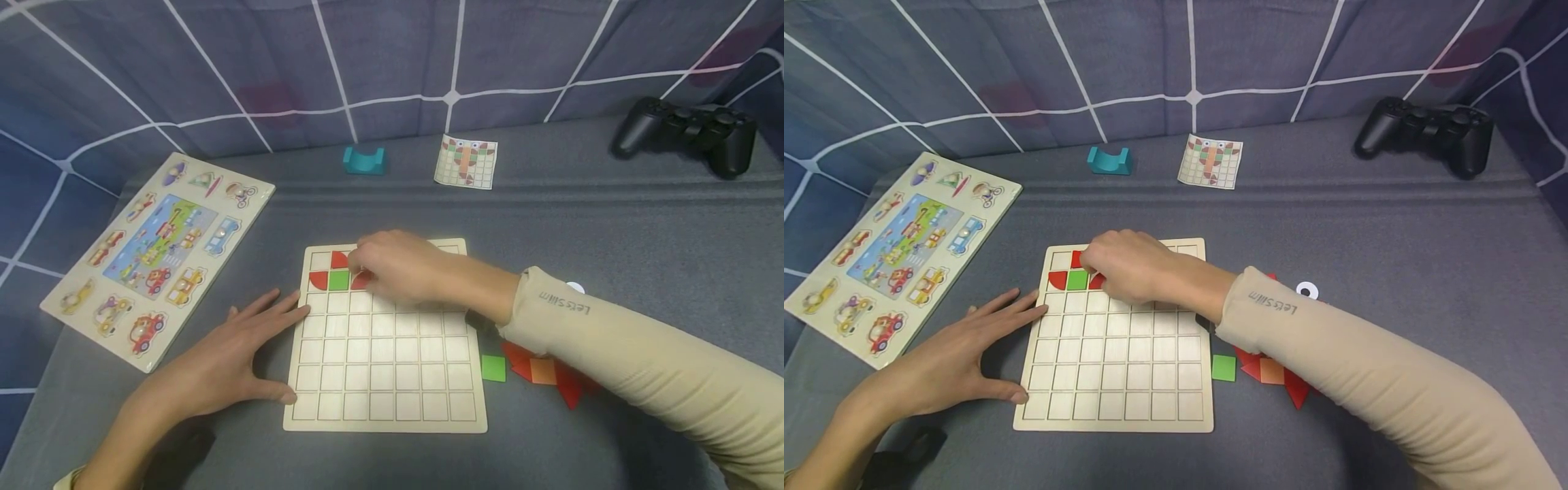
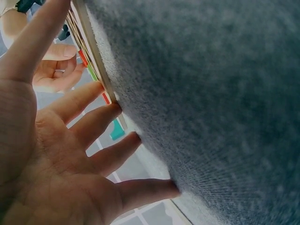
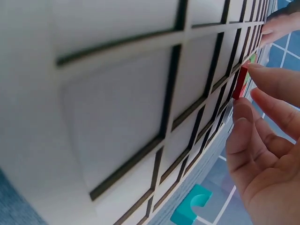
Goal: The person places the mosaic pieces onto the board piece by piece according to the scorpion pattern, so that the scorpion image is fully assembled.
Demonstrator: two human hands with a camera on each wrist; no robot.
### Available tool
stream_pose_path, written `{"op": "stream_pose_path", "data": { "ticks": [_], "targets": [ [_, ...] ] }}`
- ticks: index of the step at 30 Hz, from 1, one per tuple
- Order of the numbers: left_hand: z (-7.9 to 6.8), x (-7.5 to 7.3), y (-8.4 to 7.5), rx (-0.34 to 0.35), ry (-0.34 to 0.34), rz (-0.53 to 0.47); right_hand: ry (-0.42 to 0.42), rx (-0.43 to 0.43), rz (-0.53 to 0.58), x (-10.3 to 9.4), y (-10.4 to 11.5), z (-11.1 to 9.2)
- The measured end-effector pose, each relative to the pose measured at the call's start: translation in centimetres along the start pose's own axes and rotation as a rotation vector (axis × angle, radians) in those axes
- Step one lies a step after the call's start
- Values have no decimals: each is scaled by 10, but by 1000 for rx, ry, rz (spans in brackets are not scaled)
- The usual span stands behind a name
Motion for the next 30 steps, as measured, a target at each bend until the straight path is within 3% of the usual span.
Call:
{"op": "stream_pose_path", "data": {
  "ticks": [30],
  "targets": [
    [-2, -1, 0, 30, -5, 20, 18, -97, 17, 1, -2, -8]
  ]
}}
Point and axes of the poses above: each hand's wrist, its own z-axis towards the middle knuckle, its own x-axis out of the palm, y = z × x, the point moved 4 cm from there along z, towards the middle knuckle, and after that the axes turned 8 degrees about y, right-handed, at the moved point
